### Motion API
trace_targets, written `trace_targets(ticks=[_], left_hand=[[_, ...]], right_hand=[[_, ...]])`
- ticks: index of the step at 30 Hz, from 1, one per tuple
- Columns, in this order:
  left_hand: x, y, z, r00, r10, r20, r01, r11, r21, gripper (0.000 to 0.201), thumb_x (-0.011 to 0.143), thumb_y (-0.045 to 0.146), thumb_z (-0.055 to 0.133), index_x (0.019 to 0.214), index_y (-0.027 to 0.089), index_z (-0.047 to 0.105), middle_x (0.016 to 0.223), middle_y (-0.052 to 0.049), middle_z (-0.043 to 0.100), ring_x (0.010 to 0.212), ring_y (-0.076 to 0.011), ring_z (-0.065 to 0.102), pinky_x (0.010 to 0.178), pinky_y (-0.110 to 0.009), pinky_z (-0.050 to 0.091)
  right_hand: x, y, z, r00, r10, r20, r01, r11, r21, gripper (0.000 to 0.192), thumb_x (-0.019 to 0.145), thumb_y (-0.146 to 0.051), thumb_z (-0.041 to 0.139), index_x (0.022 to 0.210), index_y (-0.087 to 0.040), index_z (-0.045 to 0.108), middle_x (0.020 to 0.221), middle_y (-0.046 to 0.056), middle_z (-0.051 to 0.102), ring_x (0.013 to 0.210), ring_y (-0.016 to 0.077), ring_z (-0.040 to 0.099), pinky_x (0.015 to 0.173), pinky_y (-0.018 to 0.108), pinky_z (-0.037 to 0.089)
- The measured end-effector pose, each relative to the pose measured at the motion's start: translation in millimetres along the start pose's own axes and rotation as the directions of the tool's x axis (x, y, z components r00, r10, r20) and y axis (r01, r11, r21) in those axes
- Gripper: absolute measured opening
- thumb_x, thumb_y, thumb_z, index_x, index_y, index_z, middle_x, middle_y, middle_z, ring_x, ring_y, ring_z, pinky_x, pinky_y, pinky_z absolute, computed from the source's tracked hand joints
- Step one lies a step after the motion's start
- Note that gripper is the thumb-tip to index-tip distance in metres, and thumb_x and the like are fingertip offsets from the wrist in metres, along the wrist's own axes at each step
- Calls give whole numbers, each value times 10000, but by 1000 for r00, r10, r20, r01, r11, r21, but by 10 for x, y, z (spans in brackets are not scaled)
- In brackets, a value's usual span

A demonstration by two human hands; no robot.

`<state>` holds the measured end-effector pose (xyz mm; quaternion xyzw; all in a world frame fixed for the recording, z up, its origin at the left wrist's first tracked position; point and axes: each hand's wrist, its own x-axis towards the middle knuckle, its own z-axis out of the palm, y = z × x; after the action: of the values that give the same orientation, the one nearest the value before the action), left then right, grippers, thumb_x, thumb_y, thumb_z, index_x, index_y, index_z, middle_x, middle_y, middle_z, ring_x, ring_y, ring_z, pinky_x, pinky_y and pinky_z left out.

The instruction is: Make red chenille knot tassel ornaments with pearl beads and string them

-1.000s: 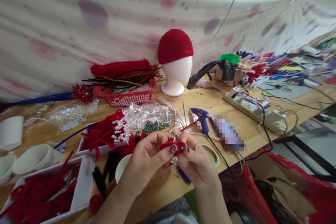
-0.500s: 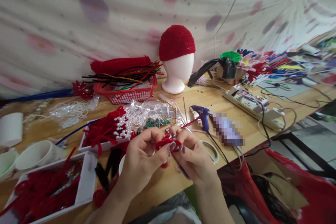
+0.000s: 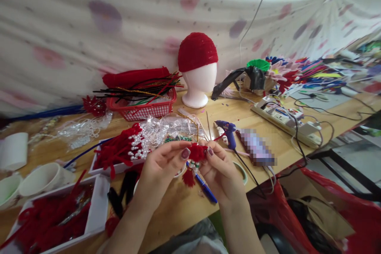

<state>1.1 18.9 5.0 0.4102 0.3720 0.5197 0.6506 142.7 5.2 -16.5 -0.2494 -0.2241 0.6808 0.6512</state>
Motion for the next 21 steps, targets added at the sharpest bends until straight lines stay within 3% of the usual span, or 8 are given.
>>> trace_targets(ticks=[3, 6, 10, 14, 18, 21], left_hand=[[12, -52, 26, 1000, 20, 9, -20, 998, 53, 222, 722, 369, 880, 860, 205, 821, 835, -42, 823, 830, -171, 770, 788, -213, 597], [2, -73, 65, 997, 62, -48, -57, 994, 91, 117, 734, 278, 868, 827, 221, 824, 791, -15, 820, 777, -144, 766, 730, -176, 591], [-21, -83, 88, 988, 116, -102, -106, 989, 98, 57, 773, 230, 829, 827, 222, 814, 791, 2, 817, 722, -109, 744, 692, -146, 573], [43, -107, 34, 994, 84, -76, -84, 996, 0, 150, 746, 310, 866, 847, 209, 818, 791, -9, 814, 727, -115, 734, 739, -175, 572], [158, -76, -9, 997, 32, -68, -39, 994, -106, 269, 645, 379, 931, 793, 185, 817, 751, -23, 806, 745, -130, 735, 777, -194, 556], [201, -12, 17, 999, 19, -46, -24, 993, -115, 323, 608, 410, 944, 773, 170, 806, 730, -33, 799, 736, -147, 734, 761, -220, 554]], right_hand=[[9, 27, 5, 1000, -26, -17, 26, 1000, 7, 185, 653, -254, 924, 705, -213, 752, 823, -30, 635, 645, 67, 579, 596, 166, 513], [0, 35, 21, 998, -56, -30, 56, 998, -5, 197, 635, -231, 934, 696, -205, 749, 831, -37, 627, 715, 68, 604, 677, 162, 525], [-18, 45, 48, 999, -34, -1, 34, 998, -50, 203, 645, -267, 930, 684, -216, 737, 832, -44, 637, 690, 75, 606, 642, 180, 513], [17, 55, 12, 999, -45, -24, 41, 987, -158, 206, 700, -388, 899, 749, -250, 755, 817, -35, 699, 654, 99, 618, 657, 229, 525], [77, 34, -115, 986, -154, -61, 118, 912, -394, 348, 822, -577, 747, 858, -233, 788, 839, 26, 762, 808, 163, 680, 820, 288, 532], [113, 11, -185, 1000, -23, 19, 29, 889, -457, 502, 830, -682, 664, 840, -198, 795, 859, 69, 780, 857, 211, 707, 882, 344, 527]])
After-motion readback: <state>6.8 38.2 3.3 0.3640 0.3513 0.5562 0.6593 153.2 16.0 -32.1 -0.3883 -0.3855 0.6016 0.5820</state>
